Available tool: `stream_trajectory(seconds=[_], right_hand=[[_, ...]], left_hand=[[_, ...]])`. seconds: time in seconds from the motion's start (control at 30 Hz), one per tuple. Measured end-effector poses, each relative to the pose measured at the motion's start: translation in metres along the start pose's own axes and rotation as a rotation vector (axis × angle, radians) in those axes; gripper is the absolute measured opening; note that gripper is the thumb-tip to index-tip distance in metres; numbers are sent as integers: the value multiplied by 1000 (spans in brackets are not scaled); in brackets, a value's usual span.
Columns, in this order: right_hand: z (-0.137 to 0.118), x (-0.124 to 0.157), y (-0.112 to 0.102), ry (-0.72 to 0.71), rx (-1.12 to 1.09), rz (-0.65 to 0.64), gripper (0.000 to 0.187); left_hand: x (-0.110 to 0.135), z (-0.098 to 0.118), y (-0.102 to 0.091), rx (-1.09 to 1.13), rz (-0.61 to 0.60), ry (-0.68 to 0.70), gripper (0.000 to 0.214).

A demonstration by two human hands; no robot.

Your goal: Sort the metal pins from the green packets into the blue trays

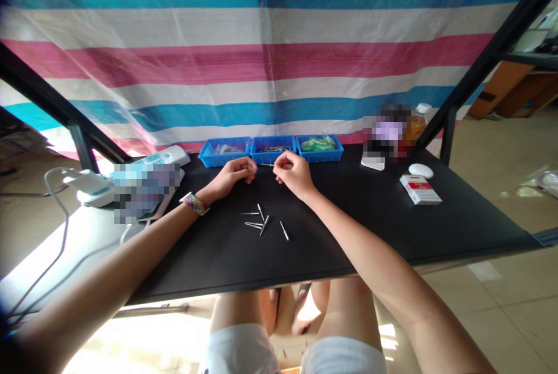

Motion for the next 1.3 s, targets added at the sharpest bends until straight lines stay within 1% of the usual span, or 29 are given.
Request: stream_trajectory(seconds=[0.07, 0.17, 0.23, 0.27, 0.3, 0.43, 0.47, 0.57, 0.6, 0.63, 0.67, 0.77, 0.8, 0.83, 0.87, 0.93, 1.0, 1.07, 1.3], right_hand=[[-18, -2, -13, -108, 49, 91, 16], [-44, -4, -33, -282, 204, 249, 14], [-54, -7, -43, -362, 314, 332, 14], [-55, -10, -46, -384, 360, 348, 14], [-55, -14, -46, -396, 399, 331, 14], [-42, -30, -31, -391, 527, 115, 15], [-40, -30, -30, -394, 545, 92, 15], [-44, -24, -31, -406, 558, 115, 16], [-44, -21, -28, -396, 544, 96, 15], [-43, -17, -21, -371, 523, 43, 15], [-41, -12, -10, -335, 498, -43, 14], [-26, 11, 32, -204, 445, -392, 13], [-21, 20, 44, -170, 449, -491, 10], [-17, 30, 53, -147, 461, -574, 5], [-14, 37, 61, -136, 476, -638, 3], [-10, 49, 70, -138, 509, -732, 20], [-9, 54, 74, -160, 538, -783, 31], [-9, 56, 75, -173, 572, -811, 35], [-13, 45, 61, -144, 676, -840, 15]], left_hand=[[0, -2, -1, 23, -6, 0, 29], [1, -3, -1, 34, -14, -6, 28], [1, -3, 0, 35, -18, -9, 29], [1, -3, 0, 33, -19, -11, 29], [1, -2, 0, 30, -19, -12, 29], [1, -2, 0, 27, -15, -19, 29], [1, -2, 0, 29, -15, -19, 29], [0, -3, 0, 32, -15, -15, 28], [0, -4, 0, 32, -14, -13, 28], [0, -4, 0, 33, -14, -12, 28], [0, -5, 0, 35, -14, -12, 28], [1, -5, 0, 41, -15, -4, 28], [1, -5, 0, 42, -16, 0, 28], [1, -5, 0, 40, -18, 5, 27], [1, -4, 0, 37, -19, 8, 27], [1, -3, 0, 26, -21, 11, 26], [2, -3, -1, 18, -19, 8, 25], [2, -2, -1, 16, -18, 4, 25], [1, -2, 0, 15, -18, 3, 25]])
Point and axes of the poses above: each hand's wrist, its own x-axis away from the middle knuckle, its own y-axis out of the palm, z = x × y, the point moved 10 cm from there along -x, towards the middle knuckle, and after that the axes turned 10 degrees about -x, right-handed, at the moved point
